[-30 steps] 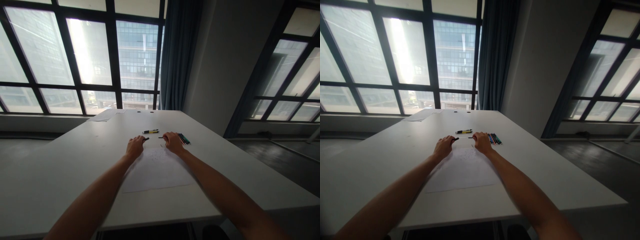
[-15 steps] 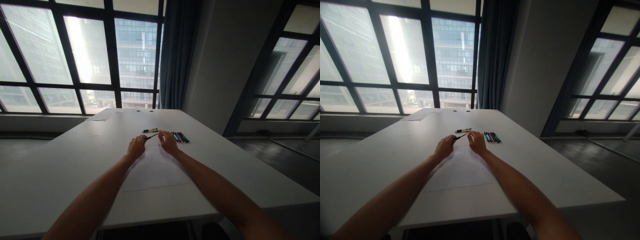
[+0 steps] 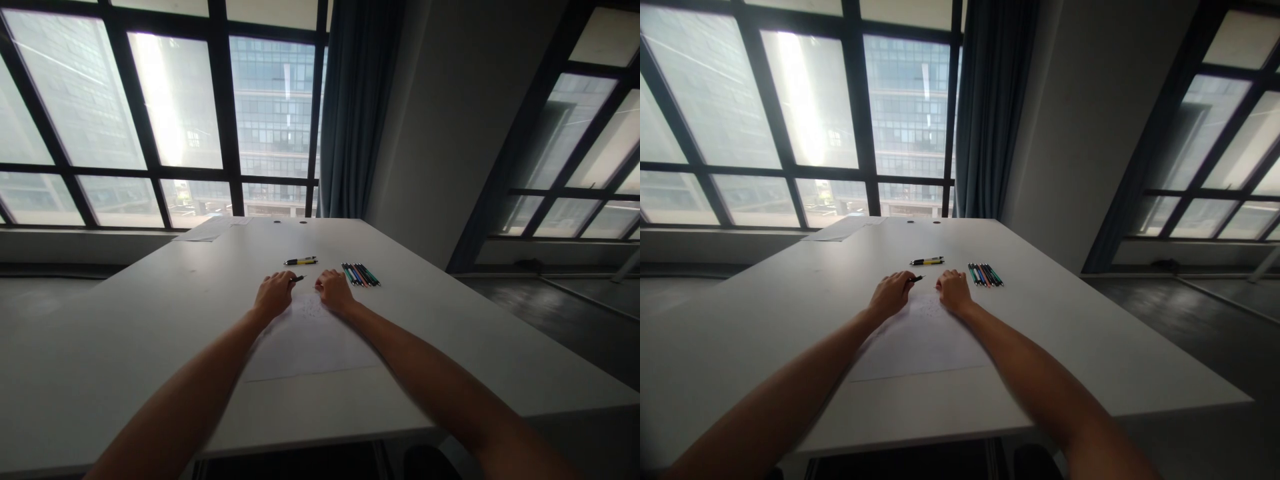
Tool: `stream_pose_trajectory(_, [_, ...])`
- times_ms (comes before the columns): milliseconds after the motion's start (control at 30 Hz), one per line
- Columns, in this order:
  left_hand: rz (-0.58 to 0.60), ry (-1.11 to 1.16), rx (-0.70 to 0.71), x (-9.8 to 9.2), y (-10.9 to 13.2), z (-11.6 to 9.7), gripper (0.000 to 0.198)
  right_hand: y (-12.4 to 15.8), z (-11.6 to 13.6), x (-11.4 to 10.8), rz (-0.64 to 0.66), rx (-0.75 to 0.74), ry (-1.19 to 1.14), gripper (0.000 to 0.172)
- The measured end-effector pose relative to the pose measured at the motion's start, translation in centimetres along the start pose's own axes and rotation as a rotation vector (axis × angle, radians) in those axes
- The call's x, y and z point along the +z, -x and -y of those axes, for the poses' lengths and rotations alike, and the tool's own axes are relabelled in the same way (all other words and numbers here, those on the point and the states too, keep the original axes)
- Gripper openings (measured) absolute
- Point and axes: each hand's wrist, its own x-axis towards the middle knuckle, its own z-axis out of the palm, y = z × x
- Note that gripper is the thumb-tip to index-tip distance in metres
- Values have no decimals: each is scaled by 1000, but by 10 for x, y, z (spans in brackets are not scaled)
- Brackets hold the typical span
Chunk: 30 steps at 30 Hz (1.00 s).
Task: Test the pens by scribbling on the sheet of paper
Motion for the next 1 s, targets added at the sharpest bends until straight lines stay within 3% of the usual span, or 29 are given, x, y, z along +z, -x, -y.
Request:
stream_pose_trajectory(233, [38, -24, 33, 0, 1, -2, 18, 3, -3, -23, -130, -132, -197, 8])
stream_pose_trajectory(1000, [52, 4, 54, 2, 2, -2, 20, 6, 2, -18, -111, -208, -147, 11])
